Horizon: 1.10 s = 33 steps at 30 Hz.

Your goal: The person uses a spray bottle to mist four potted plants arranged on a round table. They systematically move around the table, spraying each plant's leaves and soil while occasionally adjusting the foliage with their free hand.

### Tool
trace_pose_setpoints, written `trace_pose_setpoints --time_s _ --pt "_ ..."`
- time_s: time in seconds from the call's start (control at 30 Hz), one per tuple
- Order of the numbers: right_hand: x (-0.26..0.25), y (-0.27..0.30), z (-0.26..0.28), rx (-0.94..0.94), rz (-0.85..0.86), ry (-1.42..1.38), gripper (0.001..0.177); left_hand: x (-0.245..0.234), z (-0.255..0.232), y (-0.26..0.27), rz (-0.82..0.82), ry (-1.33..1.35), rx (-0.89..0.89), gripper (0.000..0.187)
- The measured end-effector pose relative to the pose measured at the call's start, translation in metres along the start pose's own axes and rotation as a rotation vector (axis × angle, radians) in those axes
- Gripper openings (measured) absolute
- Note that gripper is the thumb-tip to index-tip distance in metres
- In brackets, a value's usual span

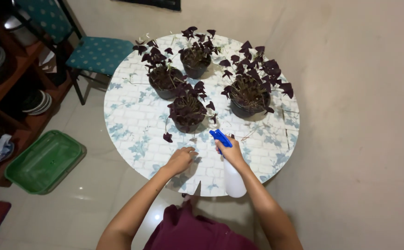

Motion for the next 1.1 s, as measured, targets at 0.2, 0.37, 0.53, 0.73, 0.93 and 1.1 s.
trace_pose_setpoints --time_s 0.2,0.37,0.53,0.73,0.93,1.1 --pt "0.016 -0.016 -0.012 -0.110 0.019 0.101 0.037 -0.007 0.001 0.008 -0.011 -0.020 -0.015 0.039" --pt "0.020 -0.022 0.004 -0.112 -0.015 0.204 0.034 -0.001 0.014 0.001 -0.019 -0.033 -0.053 0.043" --pt "0.037 -0.038 -0.006 0.064 -0.030 0.225 0.027 0.006 0.020 -0.007 -0.063 -0.027 -0.050 0.041" --pt "0.053 -0.054 -0.007 0.098 -0.001 0.211 0.029 -0.008 0.022 -0.006 -0.067 0.003 -0.056 0.040" --pt "0.069 -0.064 -0.010 -0.011 0.100 0.313 0.054 -0.028 0.031 -0.001 -0.061 -0.006 0.014 0.049" --pt "0.075 -0.062 -0.008 0.102 -0.036 0.204 0.033 -0.054 0.011 0.000 -0.142 -0.142 0.276 0.040"
Point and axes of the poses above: each hand's wrist, its own y-axis away from the middle knuckle, its own x-axis out of the palm, z = x × y, the point moved 4 cm from there along -y, towards the middle knuckle, and after that the axes turned 11 degrees about y, right-handed, at the moved point
